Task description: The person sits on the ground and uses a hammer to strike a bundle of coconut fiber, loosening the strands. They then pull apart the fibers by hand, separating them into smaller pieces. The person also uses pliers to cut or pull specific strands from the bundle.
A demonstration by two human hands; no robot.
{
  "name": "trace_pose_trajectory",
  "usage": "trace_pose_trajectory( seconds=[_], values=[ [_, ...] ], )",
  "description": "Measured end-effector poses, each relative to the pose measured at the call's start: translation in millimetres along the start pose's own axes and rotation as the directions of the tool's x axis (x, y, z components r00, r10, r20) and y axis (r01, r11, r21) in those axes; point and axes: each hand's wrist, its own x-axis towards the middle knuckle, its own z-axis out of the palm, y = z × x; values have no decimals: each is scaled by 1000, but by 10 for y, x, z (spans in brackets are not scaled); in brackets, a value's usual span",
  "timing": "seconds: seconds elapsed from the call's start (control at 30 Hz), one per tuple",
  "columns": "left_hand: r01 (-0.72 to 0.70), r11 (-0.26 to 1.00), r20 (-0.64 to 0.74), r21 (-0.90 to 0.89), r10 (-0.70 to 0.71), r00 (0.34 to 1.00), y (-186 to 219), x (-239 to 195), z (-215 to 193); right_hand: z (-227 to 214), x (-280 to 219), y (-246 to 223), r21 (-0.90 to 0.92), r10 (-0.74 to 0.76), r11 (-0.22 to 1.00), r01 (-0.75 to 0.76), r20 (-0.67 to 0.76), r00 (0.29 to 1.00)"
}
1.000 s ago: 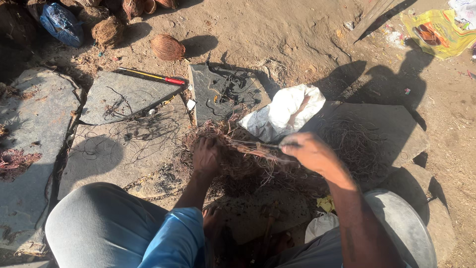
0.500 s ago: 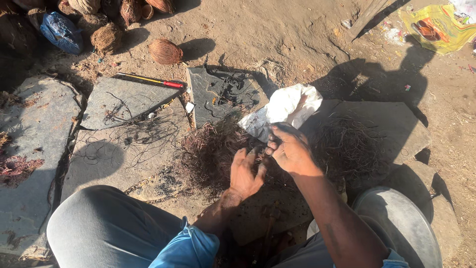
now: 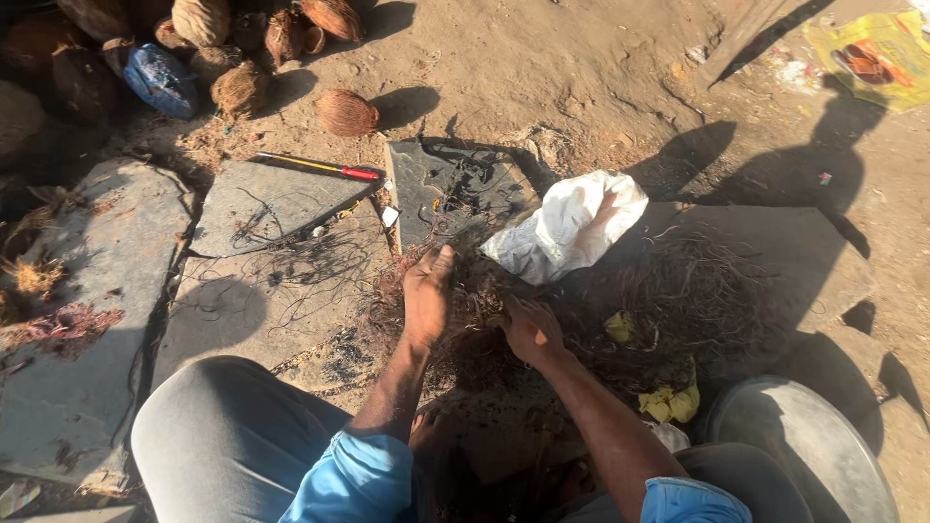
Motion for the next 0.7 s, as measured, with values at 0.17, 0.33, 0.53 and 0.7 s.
trace_pose_trajectory(
  seconds=[0.17,0.33,0.53,0.7],
  values=[
    [-115,745,-241,-657,-63,968,777,168,-886,196,-133,698,-337,347,903,-267,204,915],
    [117,835,-173,-537,-245,954,1330,335,-1183,364,-230,1057,-359,521,833,-420,259,813],
    [152,978,-277,-146,-188,942,2029,578,-1590,597,-491,1253,-558,661,728,-399,415,625],
    [335,903,-87,-269,-369,925,1715,602,-1748,306,-394,1114,-488,674,733,-474,423,606]
  ],
)
